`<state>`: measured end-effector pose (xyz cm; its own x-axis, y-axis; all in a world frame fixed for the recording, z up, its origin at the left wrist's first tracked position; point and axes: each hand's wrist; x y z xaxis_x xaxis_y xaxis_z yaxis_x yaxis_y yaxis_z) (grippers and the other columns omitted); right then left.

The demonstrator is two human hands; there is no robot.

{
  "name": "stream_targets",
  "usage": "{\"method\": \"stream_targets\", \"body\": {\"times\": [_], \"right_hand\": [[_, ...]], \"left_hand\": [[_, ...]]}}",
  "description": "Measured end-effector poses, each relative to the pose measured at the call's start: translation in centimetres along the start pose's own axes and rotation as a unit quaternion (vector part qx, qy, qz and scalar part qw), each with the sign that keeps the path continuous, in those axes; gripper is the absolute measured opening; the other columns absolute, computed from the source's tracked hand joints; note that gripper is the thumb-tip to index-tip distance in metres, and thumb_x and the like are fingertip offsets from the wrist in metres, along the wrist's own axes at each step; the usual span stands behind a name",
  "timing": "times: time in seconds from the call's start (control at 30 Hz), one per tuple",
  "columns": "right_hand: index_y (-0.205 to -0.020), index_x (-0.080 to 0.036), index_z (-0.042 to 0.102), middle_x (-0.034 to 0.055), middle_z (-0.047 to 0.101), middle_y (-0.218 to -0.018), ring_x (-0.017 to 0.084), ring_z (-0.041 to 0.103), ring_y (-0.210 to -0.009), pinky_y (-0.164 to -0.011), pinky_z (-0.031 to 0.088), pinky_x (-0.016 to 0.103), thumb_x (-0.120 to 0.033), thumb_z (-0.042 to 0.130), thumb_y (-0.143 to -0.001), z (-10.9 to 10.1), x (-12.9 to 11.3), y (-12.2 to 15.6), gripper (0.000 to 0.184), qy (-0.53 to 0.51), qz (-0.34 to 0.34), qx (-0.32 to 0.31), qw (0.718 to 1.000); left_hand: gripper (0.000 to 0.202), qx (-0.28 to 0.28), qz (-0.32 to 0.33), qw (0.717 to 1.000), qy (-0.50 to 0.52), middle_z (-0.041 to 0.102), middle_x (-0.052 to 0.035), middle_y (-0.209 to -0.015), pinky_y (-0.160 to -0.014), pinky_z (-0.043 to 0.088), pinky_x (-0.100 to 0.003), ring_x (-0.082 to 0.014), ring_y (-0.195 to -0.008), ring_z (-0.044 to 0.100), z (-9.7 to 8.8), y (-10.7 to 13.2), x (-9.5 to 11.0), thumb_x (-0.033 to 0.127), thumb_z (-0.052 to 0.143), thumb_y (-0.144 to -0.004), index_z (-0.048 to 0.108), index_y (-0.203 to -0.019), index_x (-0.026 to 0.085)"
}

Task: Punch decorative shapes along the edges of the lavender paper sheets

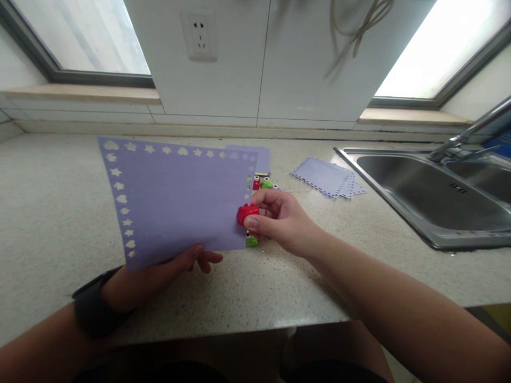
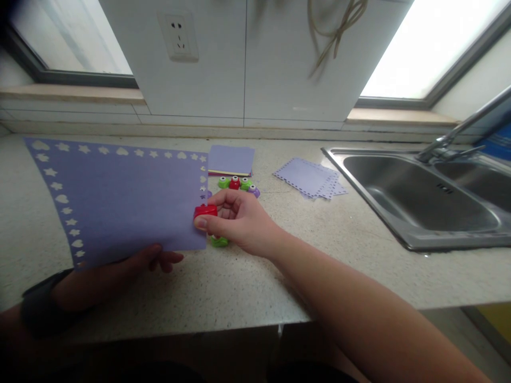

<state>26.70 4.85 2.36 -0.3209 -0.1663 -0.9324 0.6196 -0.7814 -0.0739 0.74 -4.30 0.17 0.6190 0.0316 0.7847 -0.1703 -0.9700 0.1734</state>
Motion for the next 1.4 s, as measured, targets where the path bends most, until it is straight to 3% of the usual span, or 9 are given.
{"method": "stream_targets", "body": {"times": [0.67,1.4], "right_hand": [[-0.083,-0.018,0.063,-0.0061,0.067,-0.061,0.008,0.064,-0.053,-0.051,0.054,0.019,-0.021,0.098,-0.063,0.03,0.03,-0.04,0.040,0.000,0.006,-0.003,1.000],[-0.083,-0.019,0.062,-0.0068,0.067,-0.061,0.008,0.063,-0.052,-0.050,0.054,0.019,-0.022,0.098,-0.062,0.08,-0.03,0.03,0.041,0.002,0.003,-0.003,1.000]], "left_hand": [[0.037,-0.024,0.011,1.000,-0.001,0.084,0.0010,-0.091,-0.103,0.055,-0.036,-0.0218,-0.091,0.075,-0.16,-0.06,0.41,0.049,0.052,-0.097,0.085,-0.097,0.032],[0.038,-0.012,0.009,1.000,-0.003,0.084,0.0001,-0.087,-0.100,0.058,-0.038,-0.0231,-0.086,0.076,-0.08,0.02,0.87,0.053,0.053,-0.094,0.085,-0.094,0.032]]}}
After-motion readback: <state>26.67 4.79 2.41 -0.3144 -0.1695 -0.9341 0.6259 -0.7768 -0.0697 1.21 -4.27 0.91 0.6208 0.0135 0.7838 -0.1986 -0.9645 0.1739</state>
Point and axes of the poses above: each hand's wrist, its own y-axis away from the middle knuckle, its own z-axis out of the palm, x = y × z
